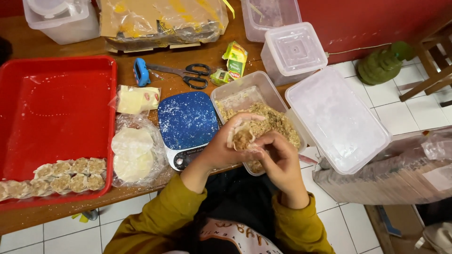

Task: Preparing dumplings by placing meat filling onto wrappers and folding them by hand.

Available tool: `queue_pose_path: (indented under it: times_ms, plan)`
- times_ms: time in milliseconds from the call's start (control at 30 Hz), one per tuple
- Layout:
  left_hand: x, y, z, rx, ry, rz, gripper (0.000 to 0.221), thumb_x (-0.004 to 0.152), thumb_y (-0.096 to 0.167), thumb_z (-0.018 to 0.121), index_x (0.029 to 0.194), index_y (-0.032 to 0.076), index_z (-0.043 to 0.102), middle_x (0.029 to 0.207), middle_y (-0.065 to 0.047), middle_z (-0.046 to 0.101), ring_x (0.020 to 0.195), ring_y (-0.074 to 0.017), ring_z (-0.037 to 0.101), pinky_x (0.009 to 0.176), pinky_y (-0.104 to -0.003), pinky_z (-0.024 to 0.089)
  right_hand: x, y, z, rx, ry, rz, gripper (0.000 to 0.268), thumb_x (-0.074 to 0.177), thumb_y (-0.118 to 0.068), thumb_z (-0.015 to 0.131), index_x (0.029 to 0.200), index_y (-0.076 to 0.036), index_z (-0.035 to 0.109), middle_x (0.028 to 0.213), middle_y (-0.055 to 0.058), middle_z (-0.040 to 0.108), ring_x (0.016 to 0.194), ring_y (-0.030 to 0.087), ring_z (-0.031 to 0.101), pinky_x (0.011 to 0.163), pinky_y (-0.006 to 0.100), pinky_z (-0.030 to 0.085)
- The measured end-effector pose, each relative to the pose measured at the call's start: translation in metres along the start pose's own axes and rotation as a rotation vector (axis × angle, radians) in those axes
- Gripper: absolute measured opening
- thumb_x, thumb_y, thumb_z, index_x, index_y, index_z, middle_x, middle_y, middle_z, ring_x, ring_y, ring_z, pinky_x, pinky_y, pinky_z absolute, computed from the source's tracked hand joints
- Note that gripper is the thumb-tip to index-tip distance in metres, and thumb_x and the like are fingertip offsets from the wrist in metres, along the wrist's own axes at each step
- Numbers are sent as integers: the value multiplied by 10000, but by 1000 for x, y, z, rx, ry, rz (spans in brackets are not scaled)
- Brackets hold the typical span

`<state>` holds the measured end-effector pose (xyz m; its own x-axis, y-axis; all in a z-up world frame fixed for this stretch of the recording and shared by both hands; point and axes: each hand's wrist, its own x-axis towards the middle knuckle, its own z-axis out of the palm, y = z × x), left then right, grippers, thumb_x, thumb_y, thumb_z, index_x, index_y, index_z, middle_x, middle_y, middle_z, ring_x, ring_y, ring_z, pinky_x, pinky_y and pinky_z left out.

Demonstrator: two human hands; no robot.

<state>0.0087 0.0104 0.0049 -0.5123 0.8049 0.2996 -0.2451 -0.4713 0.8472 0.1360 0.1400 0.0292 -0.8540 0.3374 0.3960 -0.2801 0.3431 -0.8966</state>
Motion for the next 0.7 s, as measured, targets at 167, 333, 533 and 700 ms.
queue_pose_path:
  times_ms: [167,333,533,700]
  plan:
    - [-10,13,11,119,39,-24,902,653,118,956,1406,17,472,1294,-239,603,1146,-285,620,988,-459,552,0,-10,5,62,7,45,178,921,-84,686,1041,46,696,856,142,657,785,190,614,726,337,529]
    - [-3,19,6,106,-13,-7,688,744,120,903,1327,-18,565,1193,-194,657,1073,-263,672,913,-392,604,-4,-1,-2,-59,-58,-34,200,895,-179,746,931,13,704,851,163,665,778,271,675,725,370,547]
    - [-4,25,9,154,2,7,656,684,82,930,1251,-22,616,1120,-209,685,1028,-310,707,872,-416,617,-5,-1,1,38,-40,70,253,903,-137,712,1082,41,691,847,147,663,767,184,624,688,365,550]
    - [-2,25,4,264,31,29,625,743,217,916,1280,50,643,1112,-166,724,1092,-240,679,961,-415,551,0,-9,-2,-41,-51,-38,136,896,-118,736,942,10,725,847,150,678,776,247,655,749,358,537]
